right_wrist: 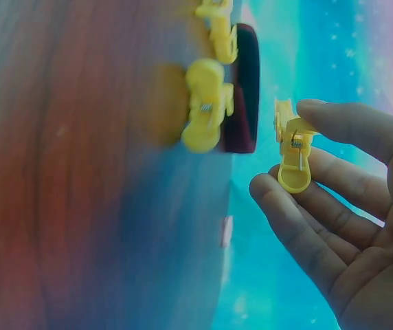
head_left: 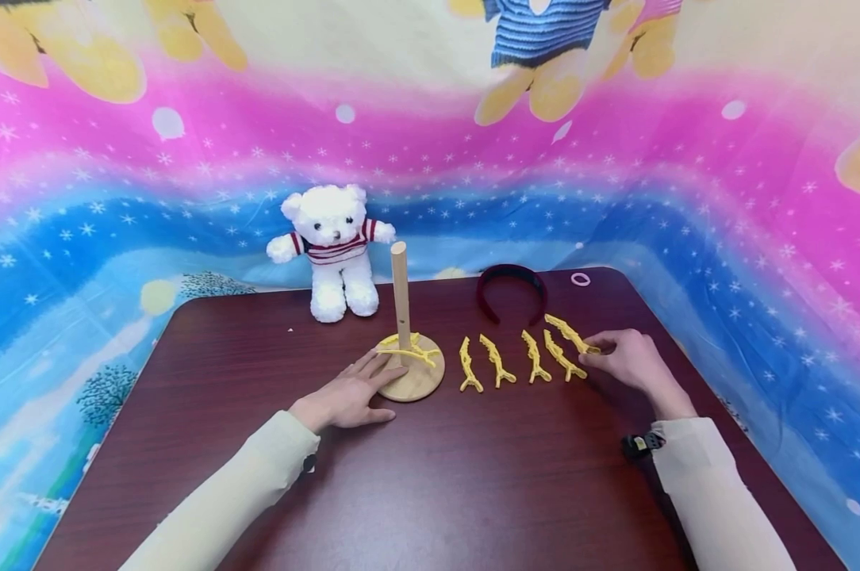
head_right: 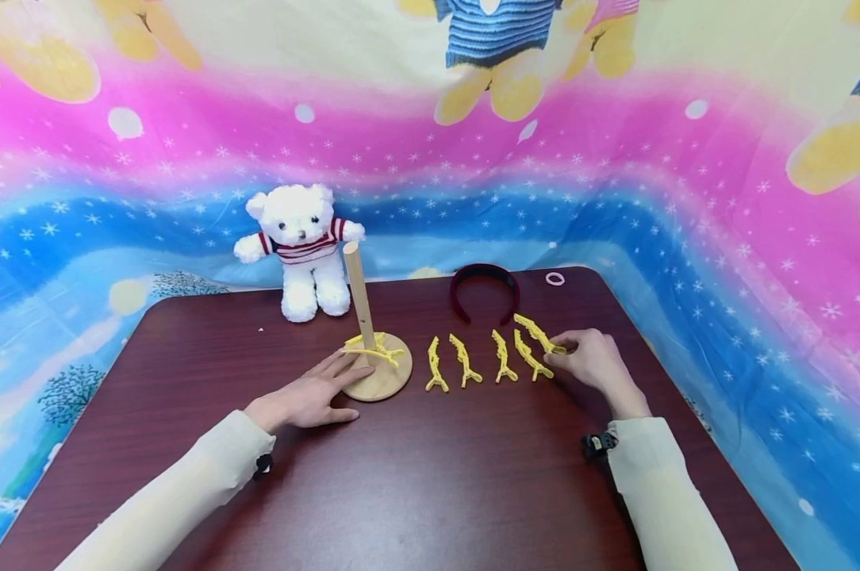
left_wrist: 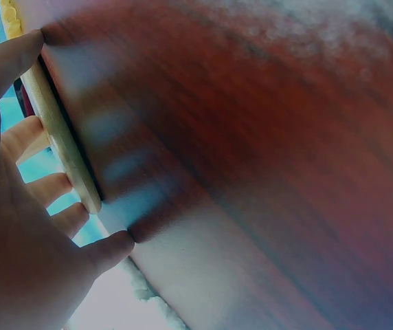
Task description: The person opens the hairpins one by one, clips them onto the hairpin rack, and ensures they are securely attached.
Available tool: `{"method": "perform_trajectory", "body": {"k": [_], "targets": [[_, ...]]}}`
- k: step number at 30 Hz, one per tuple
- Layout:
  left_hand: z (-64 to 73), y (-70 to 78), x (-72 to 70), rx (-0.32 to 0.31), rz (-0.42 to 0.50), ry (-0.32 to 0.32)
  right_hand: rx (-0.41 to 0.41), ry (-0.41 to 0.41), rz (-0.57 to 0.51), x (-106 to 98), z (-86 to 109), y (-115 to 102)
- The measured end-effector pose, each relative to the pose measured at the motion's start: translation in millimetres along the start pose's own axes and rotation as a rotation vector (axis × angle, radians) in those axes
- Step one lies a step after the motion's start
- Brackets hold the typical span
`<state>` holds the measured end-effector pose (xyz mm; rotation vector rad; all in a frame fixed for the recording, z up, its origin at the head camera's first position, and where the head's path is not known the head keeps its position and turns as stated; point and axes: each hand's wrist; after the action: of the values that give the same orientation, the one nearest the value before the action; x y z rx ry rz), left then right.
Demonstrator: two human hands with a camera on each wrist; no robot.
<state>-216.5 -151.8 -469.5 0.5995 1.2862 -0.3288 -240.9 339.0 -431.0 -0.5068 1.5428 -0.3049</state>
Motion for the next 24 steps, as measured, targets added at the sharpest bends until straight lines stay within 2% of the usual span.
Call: {"method": "perform_trajectory", "body": {"k": [13,24], "targets": [[-0.1,0.1,-1.2,-0.012,0.006,-0.017,-0.065,-0.008,-0.070,2,-0.5,-44],[0.8,1.9,-2.5,-0.013,0.007,-0.019,-0.161,-0.017,-0.125,17,-2.4,-83]]}}
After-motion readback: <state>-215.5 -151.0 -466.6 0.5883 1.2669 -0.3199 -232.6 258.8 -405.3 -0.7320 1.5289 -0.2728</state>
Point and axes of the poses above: each hand's wrist, its own z-axis away from the middle knuckle, its own x-axis out of the palm, y = z × x, and after that the axes turned 4 degrees about -z, right-handed
